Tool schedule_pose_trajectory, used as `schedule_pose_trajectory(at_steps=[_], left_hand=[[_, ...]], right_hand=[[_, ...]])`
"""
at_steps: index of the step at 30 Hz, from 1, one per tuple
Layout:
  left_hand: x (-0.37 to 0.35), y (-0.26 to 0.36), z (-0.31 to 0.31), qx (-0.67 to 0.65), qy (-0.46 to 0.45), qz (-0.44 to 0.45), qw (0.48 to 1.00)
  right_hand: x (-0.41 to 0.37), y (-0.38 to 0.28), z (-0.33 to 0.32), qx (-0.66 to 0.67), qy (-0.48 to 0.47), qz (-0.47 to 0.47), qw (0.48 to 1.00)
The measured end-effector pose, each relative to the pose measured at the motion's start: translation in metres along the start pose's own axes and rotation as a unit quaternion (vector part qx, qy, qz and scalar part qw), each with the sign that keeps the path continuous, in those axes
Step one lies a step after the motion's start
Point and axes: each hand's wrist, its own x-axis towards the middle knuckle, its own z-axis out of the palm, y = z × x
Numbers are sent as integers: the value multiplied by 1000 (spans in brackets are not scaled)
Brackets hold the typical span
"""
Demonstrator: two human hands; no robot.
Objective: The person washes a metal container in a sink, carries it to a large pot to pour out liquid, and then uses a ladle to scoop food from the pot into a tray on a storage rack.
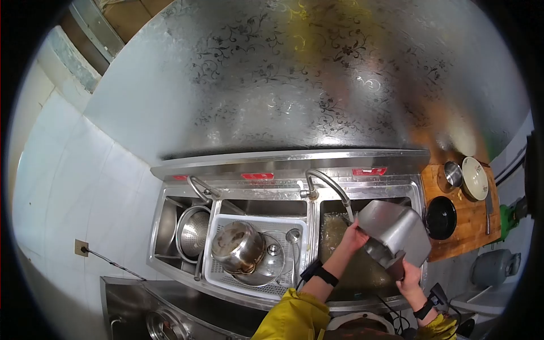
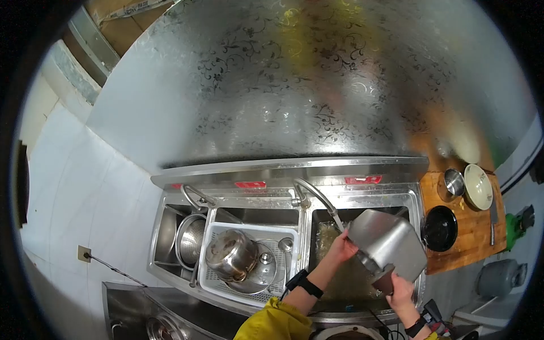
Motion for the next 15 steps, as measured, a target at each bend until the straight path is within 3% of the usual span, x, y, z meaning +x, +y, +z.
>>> schedule_pose_trajectory(at_steps=[5,7,14,15], left_hand=[[2,2,-16,92,14,7,996],[-5,6,-16,141,18,36,989],[-43,21,-34,117,6,78,990],[-51,21,-38,122,16,83,989]], right_hand=[[-10,-18,4,36,-189,9,981],[-8,-19,2,85,-178,39,980],[6,-22,-29,167,-155,125,966],[5,-22,-31,153,-102,124,975]])
